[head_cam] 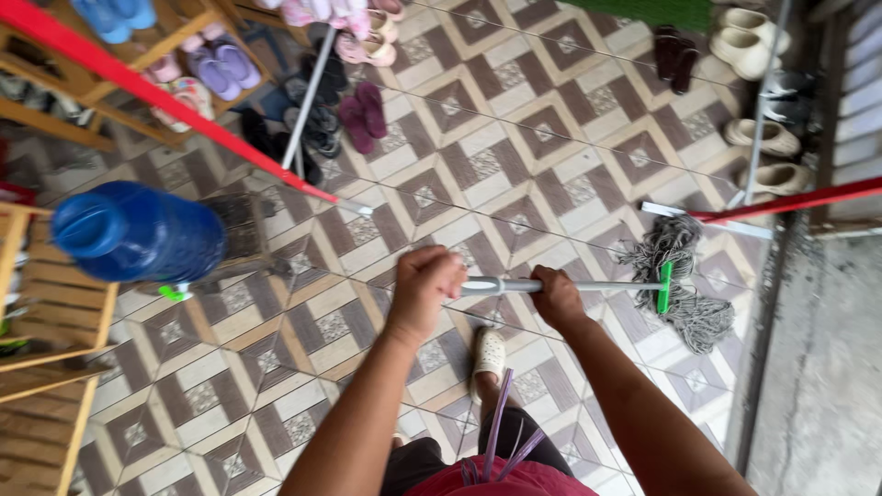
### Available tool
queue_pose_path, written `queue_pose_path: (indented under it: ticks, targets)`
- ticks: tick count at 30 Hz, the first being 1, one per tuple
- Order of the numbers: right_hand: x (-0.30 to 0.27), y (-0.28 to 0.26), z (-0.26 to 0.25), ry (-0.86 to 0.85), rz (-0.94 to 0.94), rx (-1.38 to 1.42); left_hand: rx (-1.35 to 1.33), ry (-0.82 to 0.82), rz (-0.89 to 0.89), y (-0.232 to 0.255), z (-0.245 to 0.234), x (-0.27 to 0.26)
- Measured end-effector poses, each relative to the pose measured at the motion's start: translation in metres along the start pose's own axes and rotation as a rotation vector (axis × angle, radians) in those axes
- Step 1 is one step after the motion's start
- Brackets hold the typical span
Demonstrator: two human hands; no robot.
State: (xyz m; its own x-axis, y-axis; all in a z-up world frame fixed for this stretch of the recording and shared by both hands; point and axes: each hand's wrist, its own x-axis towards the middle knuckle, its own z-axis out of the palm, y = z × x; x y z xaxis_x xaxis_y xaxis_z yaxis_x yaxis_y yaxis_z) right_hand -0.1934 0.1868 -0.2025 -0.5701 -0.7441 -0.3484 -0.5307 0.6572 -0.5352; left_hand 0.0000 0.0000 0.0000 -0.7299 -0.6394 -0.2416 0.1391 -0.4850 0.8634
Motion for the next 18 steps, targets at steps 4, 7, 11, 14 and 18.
queue_pose_path:
  ticks: [4,7,11,14,18]
  targets:
    - [-0.007,-0.134,0.033,0.014,-0.180,0.065,-0.045,0.088,0.183,0.082,-0.078,-0.053]
    - [-0.022,-0.229,0.066,0.012,-0.334,0.141,0.014,0.123,0.329,0.137,-0.130,-0.115]
    - [-0.042,-0.333,0.116,-0.104,-0.458,0.223,0.085,0.203,0.451,0.187,-0.187,-0.203]
    - [-0.054,-0.390,0.150,-0.135,-0.638,0.265,0.136,0.285,0.547,0.202,-0.217,-0.259]
    - [-0.073,-0.431,0.179,-0.130,-0.664,0.304,0.218,0.339,0.629,0.199,-0.240,-0.299]
